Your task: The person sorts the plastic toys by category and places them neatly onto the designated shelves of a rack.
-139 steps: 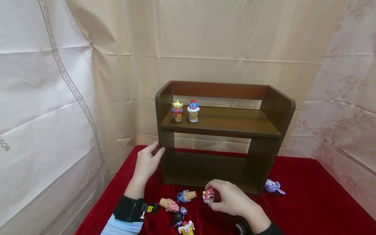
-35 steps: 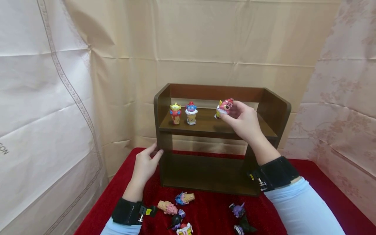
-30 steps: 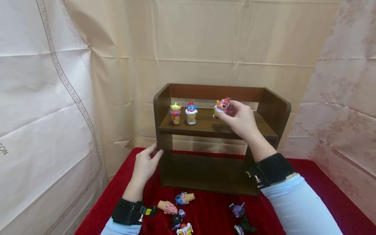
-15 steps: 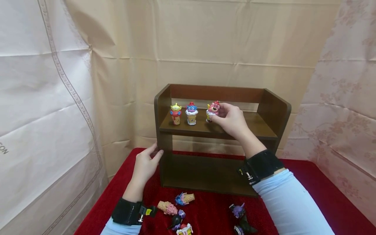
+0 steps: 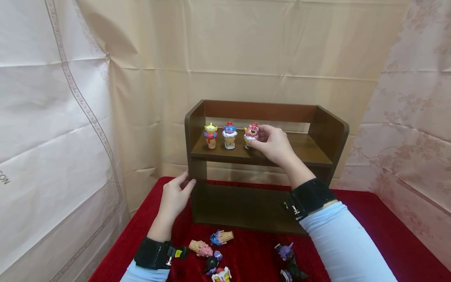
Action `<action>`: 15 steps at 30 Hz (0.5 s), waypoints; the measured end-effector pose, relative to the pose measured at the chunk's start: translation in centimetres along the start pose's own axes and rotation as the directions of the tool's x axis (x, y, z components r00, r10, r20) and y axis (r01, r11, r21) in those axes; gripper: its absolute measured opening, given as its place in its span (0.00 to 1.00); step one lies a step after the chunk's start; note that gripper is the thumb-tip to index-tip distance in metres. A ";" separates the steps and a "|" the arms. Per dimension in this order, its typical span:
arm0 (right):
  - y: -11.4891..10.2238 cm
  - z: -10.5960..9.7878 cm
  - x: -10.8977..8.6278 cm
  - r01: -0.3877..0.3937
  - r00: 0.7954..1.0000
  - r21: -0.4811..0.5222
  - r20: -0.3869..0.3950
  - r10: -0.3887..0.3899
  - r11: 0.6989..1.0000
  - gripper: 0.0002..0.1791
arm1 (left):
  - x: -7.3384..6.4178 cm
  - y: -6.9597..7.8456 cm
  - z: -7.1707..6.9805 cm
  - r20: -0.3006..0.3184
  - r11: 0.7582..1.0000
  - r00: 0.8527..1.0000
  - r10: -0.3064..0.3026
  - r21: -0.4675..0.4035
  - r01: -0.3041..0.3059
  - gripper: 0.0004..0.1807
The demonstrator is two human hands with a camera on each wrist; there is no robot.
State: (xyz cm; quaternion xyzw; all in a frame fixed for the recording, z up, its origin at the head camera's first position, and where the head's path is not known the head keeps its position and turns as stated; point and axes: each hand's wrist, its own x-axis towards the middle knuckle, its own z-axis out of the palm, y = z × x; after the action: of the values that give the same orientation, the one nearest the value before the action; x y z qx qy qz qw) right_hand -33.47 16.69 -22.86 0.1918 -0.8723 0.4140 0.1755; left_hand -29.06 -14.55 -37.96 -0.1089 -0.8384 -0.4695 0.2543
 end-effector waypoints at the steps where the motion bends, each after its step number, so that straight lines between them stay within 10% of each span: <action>1: 0.0 0.0 0.0 -0.005 1.000 0.000 0.005 0.005 1.000 0.27 | 0.0 0.0 0.0 -0.003 1.000 1.000 0.003 0.006 -0.003 0.25; 15: -0.1 0.1 0.7 -0.010 0.995 -0.008 0.097 0.010 1.000 0.34 | 0.1 -0.2 0.1 -0.018 1.000 1.000 0.017 0.017 -0.017 0.25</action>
State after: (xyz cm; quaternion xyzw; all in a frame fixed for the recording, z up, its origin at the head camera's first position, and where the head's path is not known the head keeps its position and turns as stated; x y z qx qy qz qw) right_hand -34.09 16.40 -22.56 0.2066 -0.8823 0.4019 0.1318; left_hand -29.25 -14.58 -38.11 -0.1096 -0.8391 -0.4613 0.2668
